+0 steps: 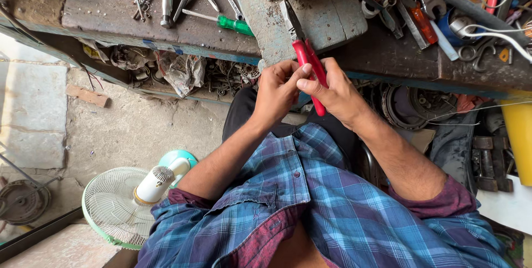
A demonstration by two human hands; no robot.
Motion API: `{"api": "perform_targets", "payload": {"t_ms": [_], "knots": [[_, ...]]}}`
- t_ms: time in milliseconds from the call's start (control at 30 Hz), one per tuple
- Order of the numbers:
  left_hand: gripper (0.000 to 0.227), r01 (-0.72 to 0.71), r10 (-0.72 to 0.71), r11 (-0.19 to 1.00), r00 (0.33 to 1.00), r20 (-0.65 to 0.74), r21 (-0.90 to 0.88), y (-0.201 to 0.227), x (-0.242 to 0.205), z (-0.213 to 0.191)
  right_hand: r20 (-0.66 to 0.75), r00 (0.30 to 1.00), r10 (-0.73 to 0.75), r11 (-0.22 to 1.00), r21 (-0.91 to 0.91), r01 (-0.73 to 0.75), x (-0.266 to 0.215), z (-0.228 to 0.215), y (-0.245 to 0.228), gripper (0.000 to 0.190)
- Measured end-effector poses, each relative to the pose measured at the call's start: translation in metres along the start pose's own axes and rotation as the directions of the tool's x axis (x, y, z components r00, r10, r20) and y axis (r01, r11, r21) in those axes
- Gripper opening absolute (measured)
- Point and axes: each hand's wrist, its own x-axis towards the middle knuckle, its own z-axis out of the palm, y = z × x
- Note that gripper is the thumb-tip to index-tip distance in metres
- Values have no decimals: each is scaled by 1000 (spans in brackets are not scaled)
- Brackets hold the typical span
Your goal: The person uses a bench grinder to sharpen the cutting edge of a red-handled plier. They hold the plier against the spinning wheel, adjusting the angle and position repeatedly to grind the metal surface.
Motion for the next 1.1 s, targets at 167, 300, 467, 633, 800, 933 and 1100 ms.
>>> {"api": "perform_targets", "payload": {"t_ms": [167,300,467,633,800,933,1100], "knots": [[37,-10,8,998,999,-31,-68,-2,2,0,64,986,156,981,109,-162,-1,-7,-10,73],[37,-22,21,998,1000,-21,-67,2,4,1,87,986,140,972,178,-154,2,-7,-11,68],[40,-42,42,999,999,-7,-35,2,7,4,106,983,148,955,242,-169,1,-3,-8,62],[41,-41,42,998,999,5,-36,3,11,3,123,984,132,944,286,-163,2,-3,-9,62],[40,-45,45,999,999,15,-27,7,8,1,172,981,90,968,216,-126,5,-2,-4,67],[39,-72,72,996,997,6,-45,4,8,4,193,981,21,955,286,-77,7,-3,1,65],[41,-56,55,998,998,-29,-34,-18,11,5,32,993,109,974,198,-113,8,-3,4,51]]}}
